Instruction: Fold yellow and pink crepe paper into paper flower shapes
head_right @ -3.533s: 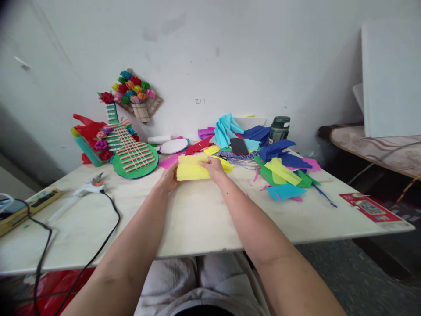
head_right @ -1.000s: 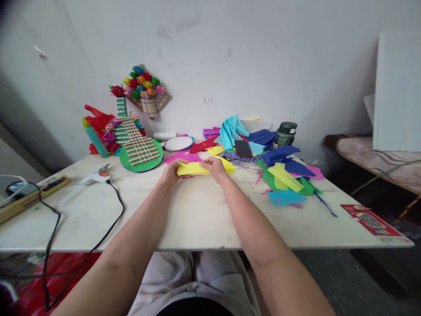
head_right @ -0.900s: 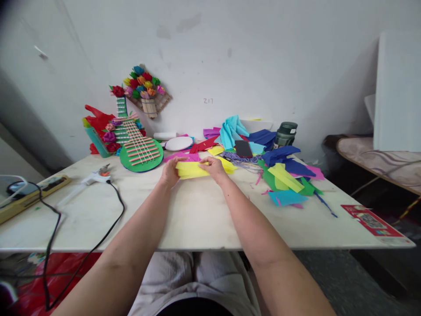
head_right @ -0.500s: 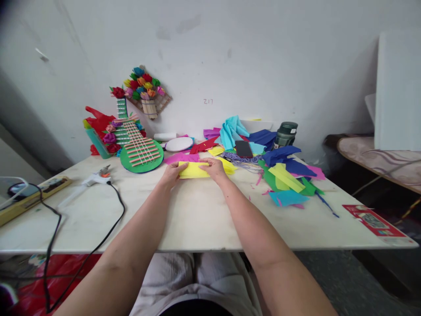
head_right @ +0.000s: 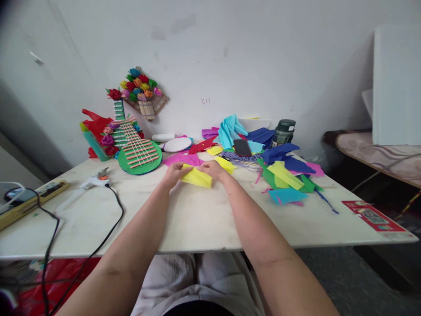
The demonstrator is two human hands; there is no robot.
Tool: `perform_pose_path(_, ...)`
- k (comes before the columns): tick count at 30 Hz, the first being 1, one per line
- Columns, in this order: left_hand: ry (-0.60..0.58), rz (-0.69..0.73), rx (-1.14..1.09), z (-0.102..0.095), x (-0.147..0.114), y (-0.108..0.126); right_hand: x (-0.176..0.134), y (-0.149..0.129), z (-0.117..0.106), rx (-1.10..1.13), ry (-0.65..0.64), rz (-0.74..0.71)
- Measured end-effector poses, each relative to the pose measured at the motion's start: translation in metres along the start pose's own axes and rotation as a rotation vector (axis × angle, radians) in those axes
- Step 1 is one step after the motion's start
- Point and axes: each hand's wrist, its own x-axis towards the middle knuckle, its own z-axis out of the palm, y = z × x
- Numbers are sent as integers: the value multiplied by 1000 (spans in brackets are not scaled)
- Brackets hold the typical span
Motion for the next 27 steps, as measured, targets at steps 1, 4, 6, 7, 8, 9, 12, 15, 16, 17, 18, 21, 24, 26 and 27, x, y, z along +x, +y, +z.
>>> perform_pose_path(1, -14, -7, 7, 1, -1, 1, 0, -1, 1, -36, -22, 4)
perform_pose_path(4, -44, -20, 11, 2, -2, 3, 0, -1, 4, -84, -50, 8)
perform_pose_path(6, -58, -29, 5, 3, -4, 4, 1, 1, 6, -73, -64, -4)
perform_pose_path(7, -63, -35, 2, 3, -4, 5, 2, 2, 7, -68, -71, -14)
perform_pose_path(8, -68, -41, 0, 3, -5, 5, 2, 3, 9, -70, -72, -25)
perform_pose_path(9, -72, -46, -1, 4, -6, 6, 3, 4, 10, -78, -67, -36)
perform_pose_path(12, -64, -45, 6, 5, -6, 5, 3, 5, 15, -133, -6, -66)
perform_pose_path(15, 6, -39, 38, 6, -4, 3, 3, 2, 19, -171, 47, -105)
perform_pose_path(16, 30, -33, 47, 7, -3, 2, 3, 0, 20, -181, 61, -116)
perform_pose_path(17, 51, -21, 56, 7, -2, 2, 3, -1, 21, -192, 76, -121)
perform_pose_path(18, 69, -6, 64, 7, -1, 1, 4, -2, 22, -202, 93, -123)
perform_pose_path(21, 121, 38, 98, 6, 2, 0, 5, -1, 24, -209, 138, -103)
perform_pose_path(24, 200, 54, 131, 0, 5, -2, 5, 2, 23, -138, 120, -25)
perform_pose_path(26, 246, 63, 168, -4, 8, -3, 4, 3, 21, -68, 91, 49)
perform_pose_path(27, 275, 73, 176, -7, 9, -4, 3, 3, 20, -39, 83, 79)
